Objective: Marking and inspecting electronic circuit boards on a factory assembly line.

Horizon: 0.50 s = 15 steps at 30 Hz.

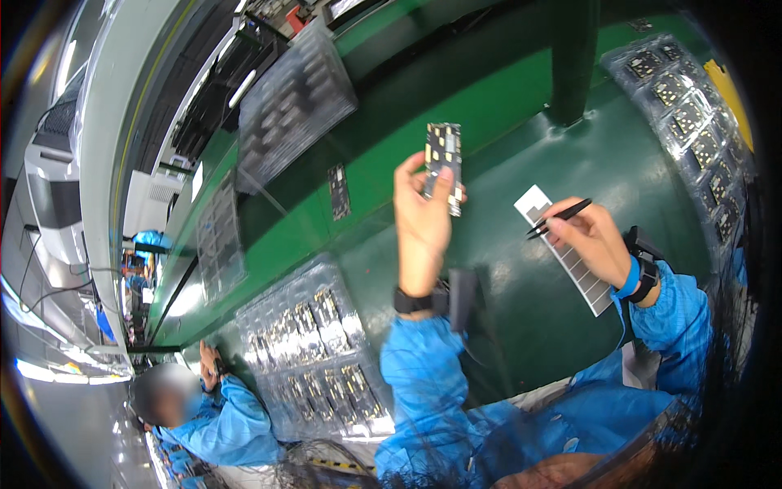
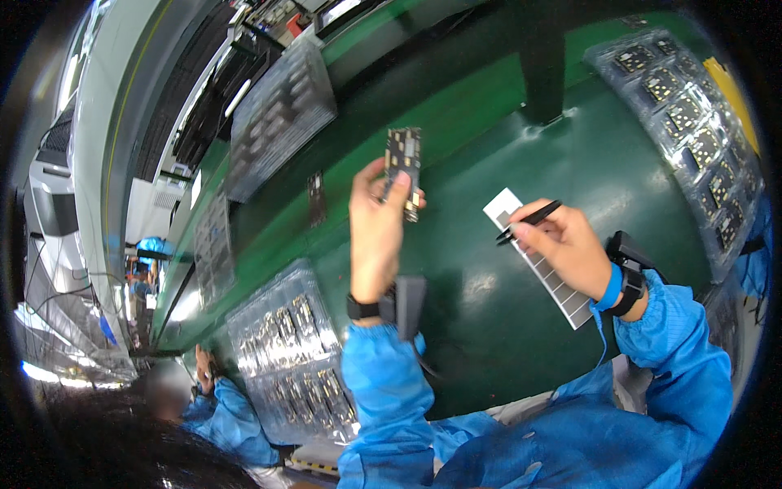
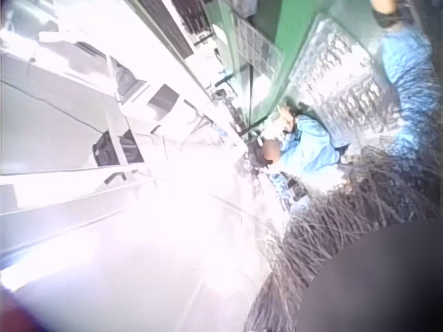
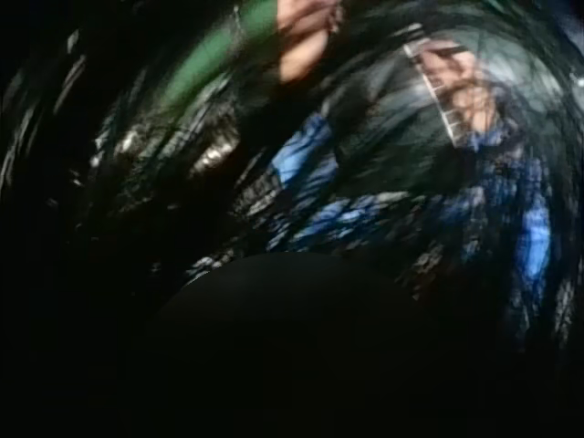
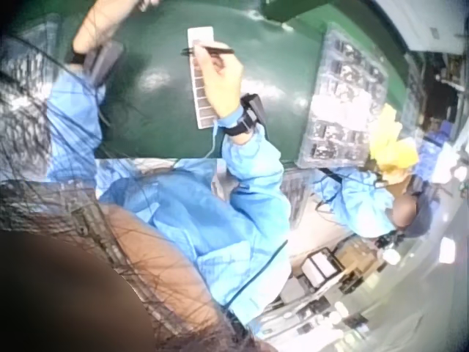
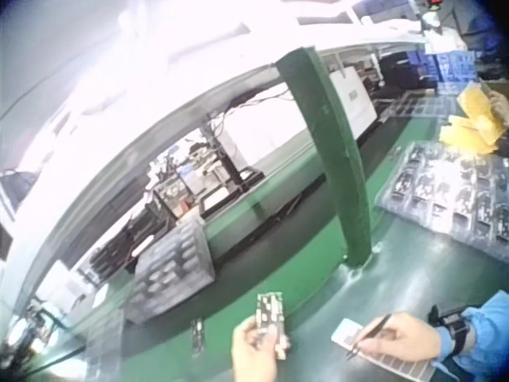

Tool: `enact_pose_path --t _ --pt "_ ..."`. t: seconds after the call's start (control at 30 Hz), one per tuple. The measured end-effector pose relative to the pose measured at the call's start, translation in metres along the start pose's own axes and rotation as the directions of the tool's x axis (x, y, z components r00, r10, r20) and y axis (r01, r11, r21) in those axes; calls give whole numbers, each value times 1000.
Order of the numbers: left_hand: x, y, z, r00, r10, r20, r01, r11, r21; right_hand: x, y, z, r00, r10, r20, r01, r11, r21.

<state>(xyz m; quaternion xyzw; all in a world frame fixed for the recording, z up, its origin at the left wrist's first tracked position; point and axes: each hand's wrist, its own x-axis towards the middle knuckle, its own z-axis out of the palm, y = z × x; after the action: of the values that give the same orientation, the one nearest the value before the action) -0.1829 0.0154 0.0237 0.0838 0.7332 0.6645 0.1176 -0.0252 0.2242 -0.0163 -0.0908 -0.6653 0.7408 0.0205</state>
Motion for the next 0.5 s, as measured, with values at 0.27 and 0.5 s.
enact_pose_path --t 0.27,0.5 --pt "-116 -32 15 997 -78 -7 78 996 33 3 8 3 999 -21 -49 18 998 -56" --pt "-132 -33 25 998 -52 -27 58 948 314 0 10 3 1000 -8 -19 7 999 -40"
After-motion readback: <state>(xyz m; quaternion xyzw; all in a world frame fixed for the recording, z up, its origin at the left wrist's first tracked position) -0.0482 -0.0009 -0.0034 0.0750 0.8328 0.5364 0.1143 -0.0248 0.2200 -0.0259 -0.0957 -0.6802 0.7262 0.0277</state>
